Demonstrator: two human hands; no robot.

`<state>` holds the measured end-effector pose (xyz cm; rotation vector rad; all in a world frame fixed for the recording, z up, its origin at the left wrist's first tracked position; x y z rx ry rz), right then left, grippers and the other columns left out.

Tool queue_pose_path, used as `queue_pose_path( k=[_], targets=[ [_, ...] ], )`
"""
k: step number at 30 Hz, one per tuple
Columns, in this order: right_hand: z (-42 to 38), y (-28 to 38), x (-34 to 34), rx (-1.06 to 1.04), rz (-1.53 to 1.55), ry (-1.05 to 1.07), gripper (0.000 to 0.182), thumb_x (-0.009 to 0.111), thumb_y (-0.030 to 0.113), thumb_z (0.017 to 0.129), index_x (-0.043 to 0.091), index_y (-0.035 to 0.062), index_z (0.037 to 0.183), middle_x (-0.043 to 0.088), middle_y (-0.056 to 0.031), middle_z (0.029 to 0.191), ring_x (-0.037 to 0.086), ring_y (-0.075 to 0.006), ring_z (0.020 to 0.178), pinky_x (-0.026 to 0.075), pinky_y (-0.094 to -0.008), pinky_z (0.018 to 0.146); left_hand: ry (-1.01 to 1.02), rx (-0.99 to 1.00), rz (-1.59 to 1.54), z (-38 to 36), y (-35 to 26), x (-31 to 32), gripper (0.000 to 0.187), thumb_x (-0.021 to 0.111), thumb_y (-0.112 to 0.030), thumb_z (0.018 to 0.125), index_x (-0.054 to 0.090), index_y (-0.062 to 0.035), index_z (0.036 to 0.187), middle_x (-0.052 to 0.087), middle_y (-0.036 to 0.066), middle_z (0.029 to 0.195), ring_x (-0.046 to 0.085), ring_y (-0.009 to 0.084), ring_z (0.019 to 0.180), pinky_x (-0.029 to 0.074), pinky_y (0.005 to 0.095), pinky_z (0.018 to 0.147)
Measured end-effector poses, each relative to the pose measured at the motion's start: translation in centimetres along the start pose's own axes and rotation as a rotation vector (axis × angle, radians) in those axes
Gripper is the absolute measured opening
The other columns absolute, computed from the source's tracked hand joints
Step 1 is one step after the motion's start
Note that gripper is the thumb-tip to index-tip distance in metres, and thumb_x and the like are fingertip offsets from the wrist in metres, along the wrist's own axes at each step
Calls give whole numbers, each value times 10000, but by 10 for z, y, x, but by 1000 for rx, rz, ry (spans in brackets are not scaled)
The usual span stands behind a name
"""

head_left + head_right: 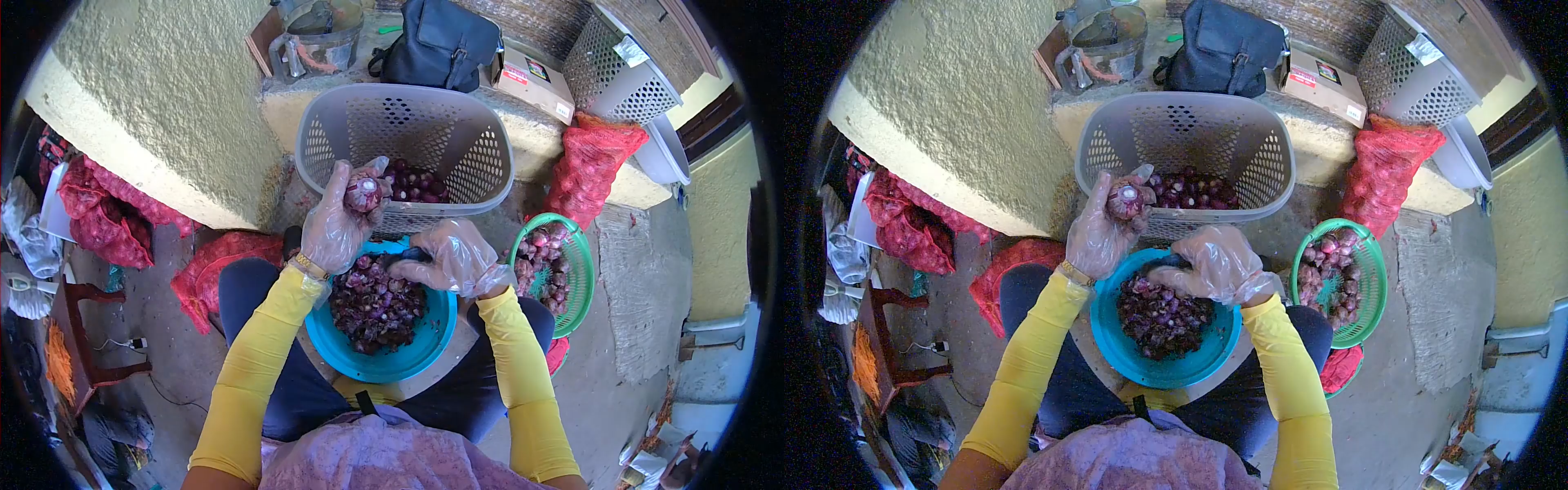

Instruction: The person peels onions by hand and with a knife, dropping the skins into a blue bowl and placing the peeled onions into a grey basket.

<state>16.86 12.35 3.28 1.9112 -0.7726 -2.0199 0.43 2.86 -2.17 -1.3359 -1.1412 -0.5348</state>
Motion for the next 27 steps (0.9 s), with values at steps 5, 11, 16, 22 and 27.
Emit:
queue_pose_path(
  k=[5, 11, 16, 22, 27],
  targets=[
    [3, 4, -7, -37, 112, -357, 504, 843, 547, 795, 751, 58, 878, 681, -204, 705, 686, -412, 681, 541, -498, 658, 105, 1, -105, 4, 6, 3, 503, 545, -412, 1090, 564, -1, 1380, 630, 107, 1195, 617, 187, 1030, 535, 345, 950],
    [9, -4, -12, 99, 11, -625, 510, 891, 512, 746, 721, 60, 909, 694, -175, 722, 710, -400, 711, 558, -475, 648, 93, 63, 6, -2, 14, 17, 327, 562, -302, 1093, 594, -57, 1307, 650, 50, 1133, 639, 242, 1136, 528, 399, 988],
    [13, -12, -9, 104, -1, -616, 526, 894, 516, 745, 726, 52, 927, 712, -183, 762, 718, -400, 744, 555, -464, 669, 155, 21, 55, 3, 22, 13, 485, 500, -377, 1112, 533, -19, 1438, 618, 72, 1329, 618, 248, 1167, 494, 452, 1094],
    [14, -12, -10, 110, -3, -595, 465, 872, 482, 794, 744, 48, 902, 723, -189, 786, 717, -398, 754, 546, -462, 685, 149, 13, 31, 2, 26, 17, 347, 516, -369, 1109, 600, -47, 1205, 571, 74, 1388, 607, 187, 1110, 514, 389, 1020],
    [14, -15, -8, 95, -23, -582, 423, 849, 455, 829, 754, 46, 884, 712, -190, 766, 708, -400, 728, 544, -466, 676, 217, 53, 23, 2, 29, 12, 368, 512, -377, 1111, 595, -51, 1258, 604, 71, 1333, 589, 152, 1053, 508, 363, 982]
  ],
)
Point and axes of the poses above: each hand's wrist, its own z-axis towards the middle knuckle, its own x-axis out of the palm, y = z × x, the point moved 4 cm from there along z, towards the middle knuckle
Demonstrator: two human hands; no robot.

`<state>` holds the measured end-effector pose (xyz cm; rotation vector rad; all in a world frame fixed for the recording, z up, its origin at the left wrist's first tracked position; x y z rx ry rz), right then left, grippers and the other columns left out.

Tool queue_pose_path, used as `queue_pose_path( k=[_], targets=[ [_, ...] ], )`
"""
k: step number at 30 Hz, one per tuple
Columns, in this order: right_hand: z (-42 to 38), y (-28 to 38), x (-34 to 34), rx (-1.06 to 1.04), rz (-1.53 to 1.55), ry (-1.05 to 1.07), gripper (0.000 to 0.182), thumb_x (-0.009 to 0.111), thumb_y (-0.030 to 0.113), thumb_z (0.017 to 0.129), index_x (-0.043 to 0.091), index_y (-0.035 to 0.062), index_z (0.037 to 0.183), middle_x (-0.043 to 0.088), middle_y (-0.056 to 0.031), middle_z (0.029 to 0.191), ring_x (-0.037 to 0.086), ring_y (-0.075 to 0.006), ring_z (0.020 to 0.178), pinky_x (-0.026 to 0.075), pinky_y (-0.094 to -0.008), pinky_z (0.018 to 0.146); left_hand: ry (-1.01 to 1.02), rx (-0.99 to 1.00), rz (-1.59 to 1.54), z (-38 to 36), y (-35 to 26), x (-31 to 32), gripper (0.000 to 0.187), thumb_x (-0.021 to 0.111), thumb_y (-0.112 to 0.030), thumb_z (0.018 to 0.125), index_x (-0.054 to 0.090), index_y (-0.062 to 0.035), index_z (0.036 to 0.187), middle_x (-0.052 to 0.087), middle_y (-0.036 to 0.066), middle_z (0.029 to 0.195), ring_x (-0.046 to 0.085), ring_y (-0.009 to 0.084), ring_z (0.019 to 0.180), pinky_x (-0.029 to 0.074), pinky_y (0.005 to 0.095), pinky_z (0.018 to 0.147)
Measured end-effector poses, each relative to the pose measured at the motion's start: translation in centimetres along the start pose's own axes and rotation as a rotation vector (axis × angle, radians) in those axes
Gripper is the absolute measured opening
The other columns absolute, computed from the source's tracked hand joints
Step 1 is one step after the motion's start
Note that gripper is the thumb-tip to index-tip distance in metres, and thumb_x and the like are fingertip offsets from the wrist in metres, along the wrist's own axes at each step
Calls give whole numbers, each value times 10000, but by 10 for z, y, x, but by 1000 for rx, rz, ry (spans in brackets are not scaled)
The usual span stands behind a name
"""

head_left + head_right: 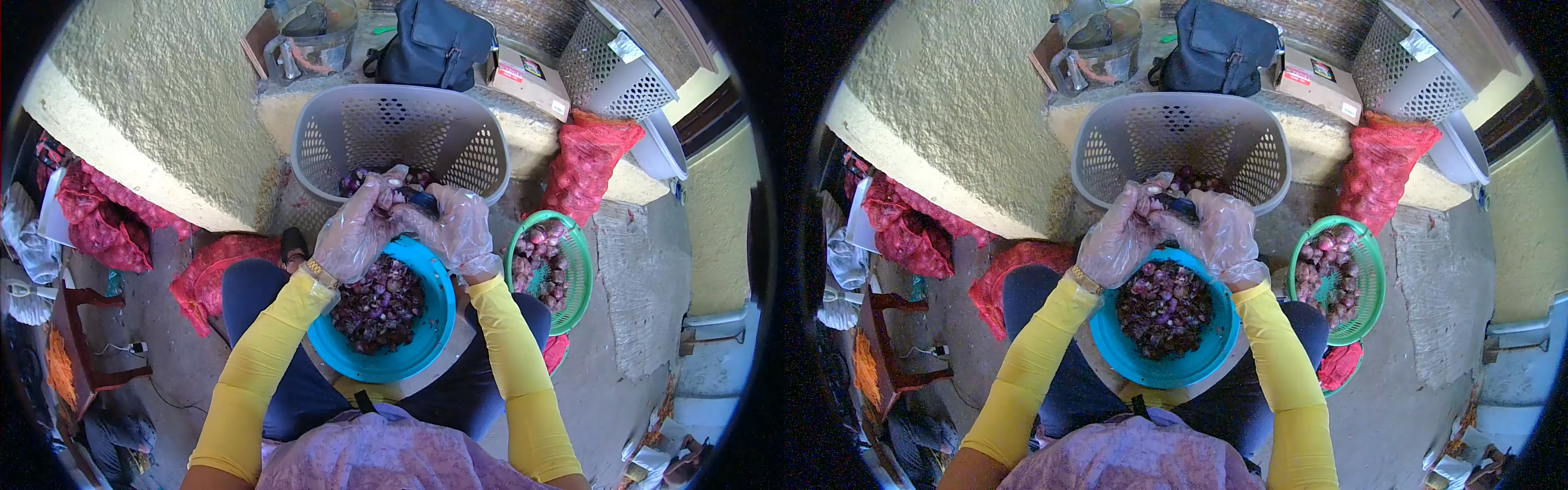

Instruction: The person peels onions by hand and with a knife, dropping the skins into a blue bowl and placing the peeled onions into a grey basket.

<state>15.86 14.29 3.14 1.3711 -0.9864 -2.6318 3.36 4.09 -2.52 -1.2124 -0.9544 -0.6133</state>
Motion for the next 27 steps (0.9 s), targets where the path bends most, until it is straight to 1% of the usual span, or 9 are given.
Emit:
queue_pose_path(
  k=[4, 6, 9, 12, 15, 17, 20, 22, 27],
  targets=[
    [0, -2, 1, -35, -32, -37, 437, 842, 476, 821, 764, 49, 868, 705, -177, 728, 703, -385, 693, 540, -465, 651, 25, -90, -19, 0, 0, -7, 461, 508, -387, 1111, 551, -43, 1415, 644, 69, 1266, 595, 165, 1086, 505, 372, 1006],
    [0, 1, -1, -53, -16, -55, 468, 841, 510, 805, 767, 50, 849, 700, -166, 697, 699, -373, 665, 536, -474, 633, -18, -93, -9, -1, 2, -4, 463, 508, -390, 1110, 554, -39, 1408, 646, 73, 1263, 599, 180, 1117, 505, 385, 1020],
    [-2, 5, 1, -17, -11, 26, 427, 826, 475, 841, 776, 56, 909, 716, -177, 755, 708, -386, 715, 538, -465, 661, -91, -78, 20, -4, -4, 7, 481, 501, -387, 1114, 534, -28, 1433, 647, 82, 1233, 616, 207, 1143, 519, 398, 1022],
    [-3, 3, 6, -114, -158, 46, 491, 800, 561, 825, 774, 71, 835, 682, -151, 660, 697, -352, 656, 538, -472, 626, -103, -84, 54, -4, -9, 3, 499, 506, -377, 1114, 508, -21, 1464, 643, 100, 1246, 624, 233, 1179, 530, 402, 1020],
    [-4, 6, 6, -172, -11, 165, 531, 771, 608, 827, 760, 79, 784, 677, -154, 658, 694, -349, 656, 542, -473, 628, -130, -63, 74, -1, -12, -2, 491, 531, -365, 1105, 509, -24, 1457, 643, 110, 1266, 618, 245, 1222, 528, 409, 1031],
    [-8, 10, 9, -266, -171, 346, 564, 754, 641, 821, 757, 79, 761, 681, -167, 676, 694, -357, 669, 546, -483, 643, -171, -17, 85, 0, -18, -7, 482, 545, -355, 1099, 512, -26, 1449, 644, 108, 1246, 618, 242, 1225, 528, 411, 1032],
    [-10, 10, 13, -237, -159, 500, 577, 761, 643, 810, 763, 67, 765, 699, -178, 717, 698, -369, 688, 551, -489, 664, -177, -39, 79, -1, -24, -13, 444, 597, -280, 1077, 505, -37, 1437, 641, 106, 1216, 621, 239, 1221, 530, 408, 1040],
    [-11, 11, 7, -261, -98, 476, 531, 773, 598, 825, 768, 68, 802, 700, -180, 729, 698, -376, 702, 546, -480, 673, -266, 14, 149, -4, -29, -7, 422, 633, -206, 1053, 499, -55, 1424, 641, 97, 1187, 622, 239, 1221, 530, 391, 1036],
    [-12, 9, 1, -216, 89, 339, 457, 804, 521, 833, 777, 67, 883, 708, -186, 765, 705, -385, 742, 541, -459, 696, -220, -34, 139, -3, -34, -18, 409, 658, -186, 1035, 512, -73, 1400, 647, 90, 1179, 631, 245, 1208, 527, 387, 1037]
  ],
)
Point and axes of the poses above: each hand's wrist, its own z-axis towards the middle knuckle, its own x-axis out of the palm, y = z × x, the point moved 4 cm from there along z, towards the middle knuckle
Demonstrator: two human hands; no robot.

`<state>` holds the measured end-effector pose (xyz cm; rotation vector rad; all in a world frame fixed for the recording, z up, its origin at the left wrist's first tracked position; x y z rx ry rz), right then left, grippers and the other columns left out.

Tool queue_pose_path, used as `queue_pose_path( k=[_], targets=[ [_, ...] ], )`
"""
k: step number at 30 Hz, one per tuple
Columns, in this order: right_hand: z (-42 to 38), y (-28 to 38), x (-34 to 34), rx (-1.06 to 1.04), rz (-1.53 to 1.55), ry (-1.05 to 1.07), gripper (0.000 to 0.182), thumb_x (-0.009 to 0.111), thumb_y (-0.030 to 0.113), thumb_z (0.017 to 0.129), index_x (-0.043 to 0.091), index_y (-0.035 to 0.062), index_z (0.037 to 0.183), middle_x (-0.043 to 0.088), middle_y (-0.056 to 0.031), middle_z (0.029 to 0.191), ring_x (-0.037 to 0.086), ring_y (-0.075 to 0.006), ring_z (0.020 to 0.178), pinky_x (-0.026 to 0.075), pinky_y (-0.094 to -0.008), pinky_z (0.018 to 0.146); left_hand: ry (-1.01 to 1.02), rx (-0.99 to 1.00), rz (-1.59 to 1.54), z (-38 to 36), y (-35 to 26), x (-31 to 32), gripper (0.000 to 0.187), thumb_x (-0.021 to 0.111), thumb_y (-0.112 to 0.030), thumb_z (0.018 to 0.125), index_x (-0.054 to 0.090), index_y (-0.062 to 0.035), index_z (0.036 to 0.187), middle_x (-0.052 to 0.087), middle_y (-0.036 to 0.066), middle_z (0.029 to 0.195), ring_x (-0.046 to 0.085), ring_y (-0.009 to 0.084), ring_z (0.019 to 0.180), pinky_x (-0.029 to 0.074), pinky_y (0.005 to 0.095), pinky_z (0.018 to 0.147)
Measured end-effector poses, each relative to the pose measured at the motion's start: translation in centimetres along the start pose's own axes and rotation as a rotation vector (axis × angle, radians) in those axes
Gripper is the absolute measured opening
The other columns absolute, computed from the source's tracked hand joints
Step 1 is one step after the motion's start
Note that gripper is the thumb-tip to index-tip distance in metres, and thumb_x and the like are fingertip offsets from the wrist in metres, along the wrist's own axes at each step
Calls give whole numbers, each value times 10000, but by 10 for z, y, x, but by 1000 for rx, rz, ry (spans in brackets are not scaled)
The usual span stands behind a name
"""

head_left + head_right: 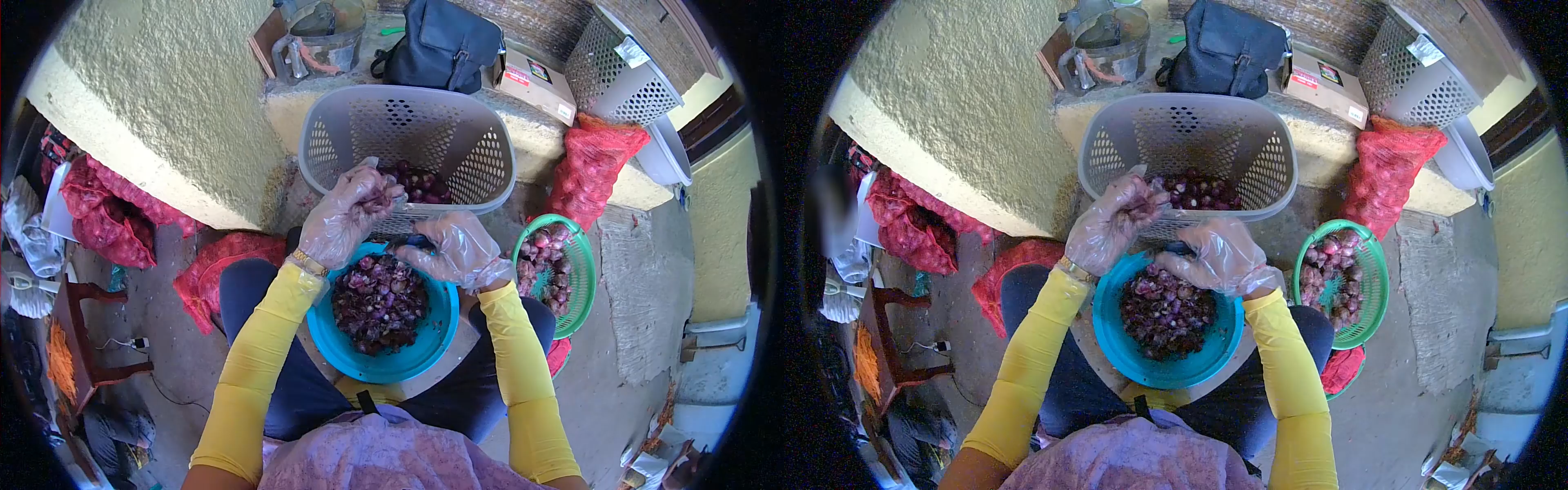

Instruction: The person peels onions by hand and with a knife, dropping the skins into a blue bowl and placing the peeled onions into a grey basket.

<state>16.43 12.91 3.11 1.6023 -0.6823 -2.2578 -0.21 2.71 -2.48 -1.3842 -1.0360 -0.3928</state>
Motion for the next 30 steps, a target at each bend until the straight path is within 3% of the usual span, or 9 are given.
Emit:
queue_pose_path(
  k=[2, 6, 9, 12, 15, 18, 22, 24, 30],
  targets=[
    [-2, -1, 0, 14, -18, 158, 440, 822, 494, 823, 779, 72, 939, 714, -182, 778, 701, -388, 760, 544, -441, 705, 9, -21, -35, -1, 1, -1, 381, 659, -205, 1037, 537, -75, 1373, 652, 88, 1170, 634, 243, 1204, 522, 393, 1044],
    [-3, 0, 2, 37, 7, 193, 373, 846, 415, 823, 779, 76, 963, 704, -163, 763, 699, -339, 723, 543, -413, 694, -12, -18, -44, 0, 8, -4, 313, 614, -285, 1065, 597, -66, 1288, 664, 92, 1198, 633, 241, 1195, 491, 430, 1078],
    [4, 7, 1, 136, 233, -21, 393, 859, 335, 846, 739, 44, 1082, 761, -187, 960, 748, -329, 862, 572, -411, 816, 55, 25, 9, 5, 12, -6, 335, 585, -335, 1081, 608, -60, 1271, 667, 100, 1240, 621, 242, 1202, 475, 433, 1081],
    [4, -8, 16, 378, 672, -306, 372, 832, 142, 897, 680, -1, 1205, 770, -95, 1007, 696, -136, 938, 558, -325, 859, 137, 21, 45, 5, 16, -1, 347, 584, -337, 1082, 603, -62, 1292, 667, 99, 1240, 616, 218, 1182, 478, 414, 1061],
    [7, -20, 39, 353, 873, -350, 269, 807, 116, 913, 696, 4, 1131, 754, -74, 972, 686, -124, 917, 555, -312, 831, 166, 4, 58, 0, 21, 8, 360, 581, -329, 1084, 584, -61, 1325, 664, 89, 1244, 618, 200, 1153, 480, 390, 1040],
    [3, -37, 45, 444, 744, -367, 189, 779, 113, 932, 704, 4, 1067, 734, -53, 929, 671, -112, 881, 546, -300, 798, 122, 22, 91, 0, 22, 7, 381, 580, -317, 1085, 554, -60, 1365, 662, 71, 1229, 619, 190, 1136, 478, 378, 1032],
    [2, -38, 34, 541, 759, -236, 189, 778, 143, 927, 708, 6, 1037, 725, -47, 915, 657, -105, 851, 534, -288, 777, 8, 141, 151, 9, 12, -13, 415, 590, -308, 1081, 516, -66, 1410, 649, 30, 1169, 615, 175, 1134, 476, 380, 1029],
    [0, -22, 22, 607, 656, 5, 249, 793, 187, 907, 704, -1, 1044, 723, -57, 906, 658, -126, 837, 534, -303, 790, 11, 121, 184, 8, 3, -16, 453, 593, -292, 1081, 466, -66, 1452, 624, 23, 1188, 591, 158, 1144, 469, 366, 1028],
    [-16, -50, 45, 558, 696, -100, 294, 814, 215, 885, 699, -2, 1046, 722, -79, 905, 658, -156, 861, 528, -343, 833, 25, 31, 142, 5, 5, -10, 472, 654, -201, 1042, 450, -67, 1445, 603, 34, 1227, 583, 166, 1187, 464, 368, 1068]
  ],
)
Point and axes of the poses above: each hand's wrist, its own z-axis towards the middle knuckle, its own x-axis out of the palm, y = z × x, the point moved 4 cm from there along z, towards the middle knuckle
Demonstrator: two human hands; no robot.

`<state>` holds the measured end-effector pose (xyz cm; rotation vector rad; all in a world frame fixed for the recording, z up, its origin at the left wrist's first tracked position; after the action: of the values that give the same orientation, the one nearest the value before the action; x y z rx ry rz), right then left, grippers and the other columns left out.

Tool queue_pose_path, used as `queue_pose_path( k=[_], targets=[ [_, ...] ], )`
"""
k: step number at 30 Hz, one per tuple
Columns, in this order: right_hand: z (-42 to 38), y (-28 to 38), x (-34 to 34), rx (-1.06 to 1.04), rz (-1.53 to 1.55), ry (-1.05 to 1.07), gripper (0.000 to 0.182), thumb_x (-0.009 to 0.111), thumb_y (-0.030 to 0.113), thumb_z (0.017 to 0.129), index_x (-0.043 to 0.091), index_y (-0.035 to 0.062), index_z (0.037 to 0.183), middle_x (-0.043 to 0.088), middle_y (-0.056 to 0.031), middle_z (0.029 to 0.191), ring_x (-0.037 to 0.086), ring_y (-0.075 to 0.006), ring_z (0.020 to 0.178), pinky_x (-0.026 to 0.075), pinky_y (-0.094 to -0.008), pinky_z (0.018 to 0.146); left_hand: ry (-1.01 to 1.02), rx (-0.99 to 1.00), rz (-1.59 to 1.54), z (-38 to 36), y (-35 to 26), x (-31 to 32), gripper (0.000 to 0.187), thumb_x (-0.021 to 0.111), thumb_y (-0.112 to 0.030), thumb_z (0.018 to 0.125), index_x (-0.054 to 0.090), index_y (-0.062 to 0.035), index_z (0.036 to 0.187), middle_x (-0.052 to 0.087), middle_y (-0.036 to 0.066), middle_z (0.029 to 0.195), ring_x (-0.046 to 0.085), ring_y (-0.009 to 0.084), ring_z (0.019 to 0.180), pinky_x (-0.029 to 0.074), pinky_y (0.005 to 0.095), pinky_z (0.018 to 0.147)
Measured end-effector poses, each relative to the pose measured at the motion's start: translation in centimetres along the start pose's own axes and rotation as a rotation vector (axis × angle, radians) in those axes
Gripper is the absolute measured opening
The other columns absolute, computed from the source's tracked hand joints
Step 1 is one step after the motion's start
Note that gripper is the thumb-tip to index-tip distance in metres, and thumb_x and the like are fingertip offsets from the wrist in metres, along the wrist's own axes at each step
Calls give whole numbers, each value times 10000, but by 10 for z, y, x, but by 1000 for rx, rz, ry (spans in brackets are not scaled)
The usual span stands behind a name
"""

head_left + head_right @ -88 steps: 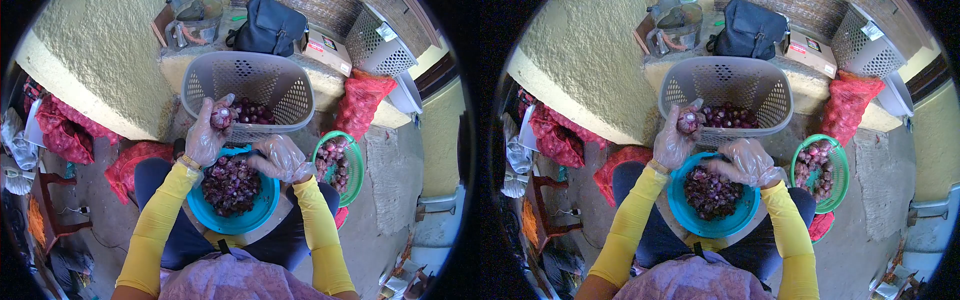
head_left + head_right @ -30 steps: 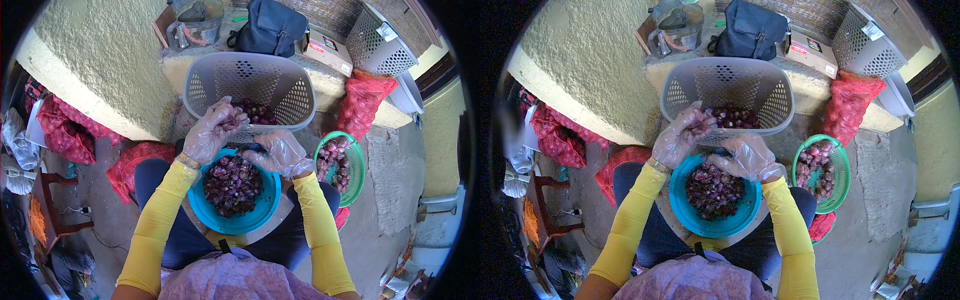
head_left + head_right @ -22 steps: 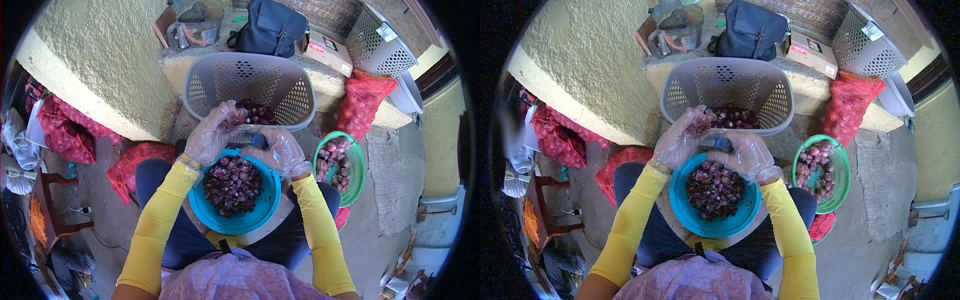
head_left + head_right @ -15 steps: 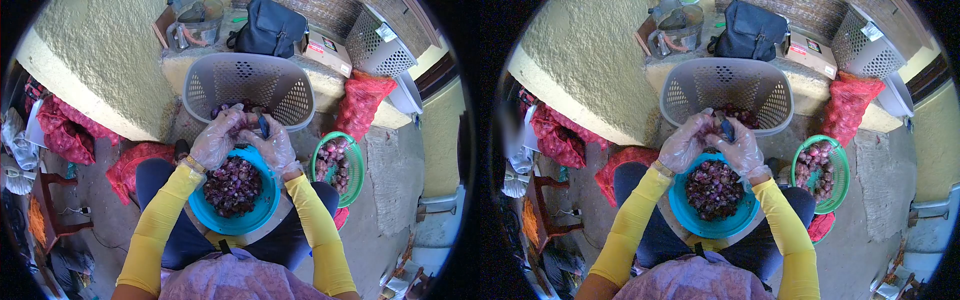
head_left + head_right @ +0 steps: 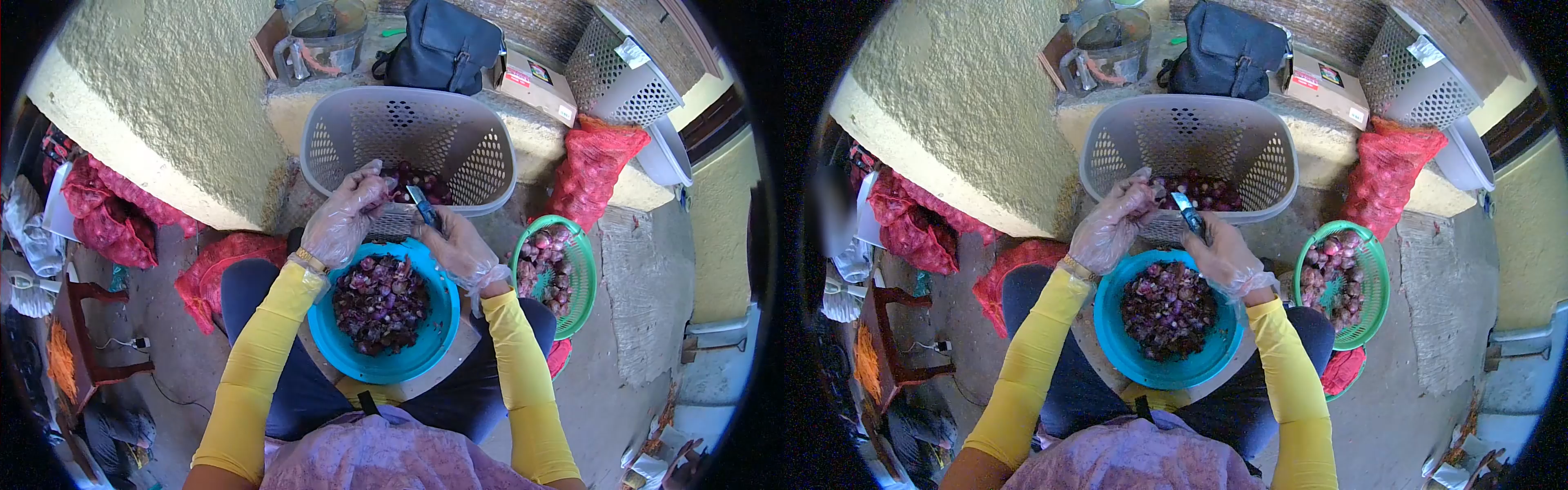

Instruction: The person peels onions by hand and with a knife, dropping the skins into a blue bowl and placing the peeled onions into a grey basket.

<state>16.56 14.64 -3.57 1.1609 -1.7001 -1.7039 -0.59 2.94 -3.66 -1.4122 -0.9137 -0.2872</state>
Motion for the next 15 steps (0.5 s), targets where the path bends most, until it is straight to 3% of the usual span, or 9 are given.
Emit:
queue_pose_path(
  k=[5, 7, 9, 13, 15],
  targets=[
    [-10, 13, -3, 0, 1, -122, 249, 784, 215, 930, 702, 9, 1043, 673, -15, 847, 576, -104, 779, 490, -305, 746, -34, -73, 63, 0, 4, 6, 485, 713, -89, 980, 462, -72, 1395, 588, 51, 1246, 591, 183, 1179, 465, 378, 1108],
    [-3, 7, 1, 6, 47, -164, 233, 773, 214, 945, 704, 12, 1040, 652, 9, 827, 543, -89, 745, 471, -292, 707, 111, 81, 443, 4, 4, 9, 513, 725, -38, 950, 462, -81, 1389, 572, 60, 1295, 575, 172, 1187, 455, 359, 1110],
    [7, -1, 5, -62, 166, -239, 194, 751, 200, 967, 709, 20, 1026, 614, 51, 807, 493, -69, 708, 430, -278, 652, 131, 84, 497, 2, 6, 12, 519, 723, -19, 941, 462, -82, 1386, 573, 63, 1291, 566, 165, 1198, 453, 351, 1108],
    [19, -8, 8, -98, 147, -243, 200, 727, 207, 982, 714, 7, 989, 617, 25, 764, 496, -75, 691, 433, -300, 637, 192, 94, 503, 5, 14, 15, 532, 734, -3, 922, 469, -70, 1378, 567, 62, 1276, 539, 153, 1215, 449, 333, 1090],
    [25, -12, 6, -117, 18, -301, 229, 696, 205, 990, 711, -20, 953, 648, -73, 709, 541, -153, 635, 458, -363, 633, 183, 178, 624, 8, 13, 15, 524, 745, -1, 910, 486, -61, 1361, 571, 51, 1233, 551, 153, 1165, 459, 334, 1070]
  ],
)
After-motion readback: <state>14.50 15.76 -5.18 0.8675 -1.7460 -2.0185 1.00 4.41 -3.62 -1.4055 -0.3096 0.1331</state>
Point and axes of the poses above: each hand's wrist, its own z-axis towards the middle knuckle, its own x-axis out of the palm, y = z × x, the point moved 4 cm from there along z, towards the middle knuckle
